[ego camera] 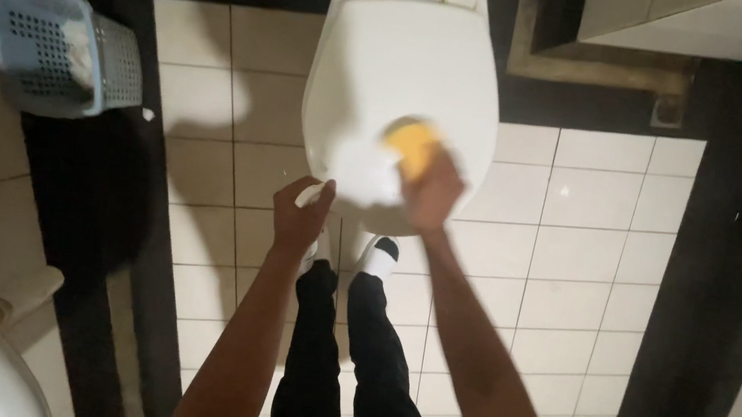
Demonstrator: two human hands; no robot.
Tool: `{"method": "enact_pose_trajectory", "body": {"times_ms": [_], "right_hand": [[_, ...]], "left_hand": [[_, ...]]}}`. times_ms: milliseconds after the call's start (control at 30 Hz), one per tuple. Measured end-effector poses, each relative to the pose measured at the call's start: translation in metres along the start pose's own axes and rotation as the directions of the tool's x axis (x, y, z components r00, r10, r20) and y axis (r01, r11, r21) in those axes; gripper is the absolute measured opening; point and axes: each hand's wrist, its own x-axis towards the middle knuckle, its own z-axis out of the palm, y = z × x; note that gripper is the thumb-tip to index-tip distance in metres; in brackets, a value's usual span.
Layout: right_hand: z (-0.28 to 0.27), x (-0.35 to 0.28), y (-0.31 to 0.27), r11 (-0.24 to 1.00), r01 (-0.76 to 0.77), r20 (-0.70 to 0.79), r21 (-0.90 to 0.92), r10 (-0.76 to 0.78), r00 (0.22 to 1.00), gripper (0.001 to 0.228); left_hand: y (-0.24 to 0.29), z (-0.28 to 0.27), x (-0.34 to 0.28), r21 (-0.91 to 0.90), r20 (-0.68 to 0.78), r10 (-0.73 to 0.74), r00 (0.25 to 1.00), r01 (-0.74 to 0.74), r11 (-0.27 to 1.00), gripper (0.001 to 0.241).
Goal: The person cleans a toilet by spraying a cleaning solution from a bottle and wiping the tank, seat, and bowl with a yellow sponge. The person scrubs the interior of the bowl and the underside of the seat before rinsing the sponge in the sink.
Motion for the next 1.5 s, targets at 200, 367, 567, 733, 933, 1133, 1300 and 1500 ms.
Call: {"method": "enact_pose_trajectory", "body": {"times_ms": [200,367,567,733,933,1133,1300,1500], "right_hand": [[0.073,-0.145,-0.027,0.843,0.537,0.076,0.032,-0.537,0.84,0.065],[0.057,-0.104,-0.012,0.842,0.538,0.038,-0.039,-0.537,0.843,0.048],[0.007,-0.062,0.08,0.988,-0.156,0.106,-0.018,0.157,0.982,0.06],[0.032,-0.116,0.082,0.86,-0.443,0.069,-0.255,0.473,0.879,0.072],[0.007,-0.11,-0.014,0.989,0.149,-0.063,-0.019,-0.15,0.987,0.036],[-0.009,-0.091,0.014,0.971,0.231,0.06,-0.063,-0.227,0.972,0.03],[0.011,-0.126,0.041,0.961,-0.277,-0.187,0.021,0.276,0.943,0.058],[0.019,-0.167,0.037,0.004,-0.718,0.388,0.696,0.839,0.381,0.091]], "left_hand": [[-0.03,-0.009,0.008,-0.046,-0.049,-0.147,0.988,0.144,0.988,0.026],[0.002,-0.013,0.01,0.027,-0.023,-0.131,0.991,0.132,0.991,0.027],[-0.014,-0.001,0.019,0.061,0.069,-0.058,0.996,0.053,0.997,0.024],[-0.019,0.018,0.025,0.044,0.102,-0.042,0.994,0.038,0.998,0.022],[-0.024,0.036,0.015,0.082,0.11,-0.11,0.988,0.101,0.992,0.012],[-0.024,0.039,0.008,0.2,0.111,-0.211,0.971,0.186,0.962,0.016],[-0.057,0.039,-0.011,0.294,0.07,-0.071,0.995,0.047,0.955,0.008],[-0.096,0.04,-0.028,0.351,0.07,-0.236,0.969,0.197,0.915,0.021]]}}
